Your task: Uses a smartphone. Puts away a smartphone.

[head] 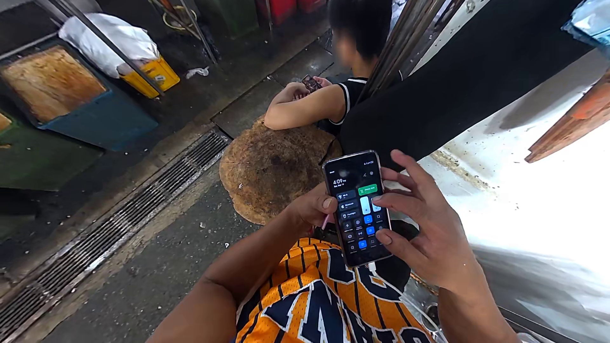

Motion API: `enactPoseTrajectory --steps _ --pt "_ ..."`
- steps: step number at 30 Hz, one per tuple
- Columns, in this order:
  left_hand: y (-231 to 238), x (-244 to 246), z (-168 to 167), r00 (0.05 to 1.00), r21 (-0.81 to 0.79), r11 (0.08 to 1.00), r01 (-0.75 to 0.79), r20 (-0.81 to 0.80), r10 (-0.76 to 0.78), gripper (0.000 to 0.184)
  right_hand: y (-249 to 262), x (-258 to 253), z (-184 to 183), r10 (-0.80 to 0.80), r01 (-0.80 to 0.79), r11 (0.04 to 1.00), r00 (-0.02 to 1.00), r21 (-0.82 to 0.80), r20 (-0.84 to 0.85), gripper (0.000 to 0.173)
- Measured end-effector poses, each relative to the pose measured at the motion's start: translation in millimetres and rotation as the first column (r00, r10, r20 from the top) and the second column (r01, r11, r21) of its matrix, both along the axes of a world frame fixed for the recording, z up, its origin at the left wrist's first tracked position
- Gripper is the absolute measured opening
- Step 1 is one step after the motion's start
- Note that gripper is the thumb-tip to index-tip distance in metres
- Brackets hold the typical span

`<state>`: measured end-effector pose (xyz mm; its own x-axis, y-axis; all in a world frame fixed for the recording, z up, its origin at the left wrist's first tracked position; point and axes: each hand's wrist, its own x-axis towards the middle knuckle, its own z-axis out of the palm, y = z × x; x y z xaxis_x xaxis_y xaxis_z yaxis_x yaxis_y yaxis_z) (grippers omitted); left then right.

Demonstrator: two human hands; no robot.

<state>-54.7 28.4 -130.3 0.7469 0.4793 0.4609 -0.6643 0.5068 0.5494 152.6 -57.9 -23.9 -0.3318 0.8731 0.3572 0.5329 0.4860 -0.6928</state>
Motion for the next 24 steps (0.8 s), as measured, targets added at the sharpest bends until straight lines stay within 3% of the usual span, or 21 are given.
enactPoseTrajectory --steps 3,8,13,17,21,24 --pt "-1 4 2 0.999 -0.002 1.0 0.01 0.034 -0.01 0.052 -12 -2 -1 0.008 -0.016 0.996 0.996 0.088 0.09 0.031" --pt "-5 3 2 0.999 -0.023 1.0 -0.012 0.05 0.014 0.038 -19 -3 -5 0.012 -0.035 0.992 0.983 0.125 0.183 0.029" --pt "-5 3 6 0.997 -0.028 0.999 -0.017 0.074 0.019 0.045 -24 -4 -8 0.018 -0.046 0.988 0.982 0.146 0.189 0.022" --pt "-4 3 2 0.999 -0.047 0.998 -0.043 -0.007 0.043 0.07 -26 -6 -15 -0.012 -0.03 0.986 0.967 0.164 0.253 0.022" --pt "-2 10 15 1.0 -0.032 0.999 0.001 0.03 0.0 0.085 -28 -4 -11 0.026 -0.035 0.988 0.998 0.149 0.061 0.02" --pt "-1 11 10 0.999 -0.043 0.999 0.018 0.037 -0.017 0.093 -29 4 -11 -0.063 0.077 0.99 0.992 0.121 -0.112 0.02"
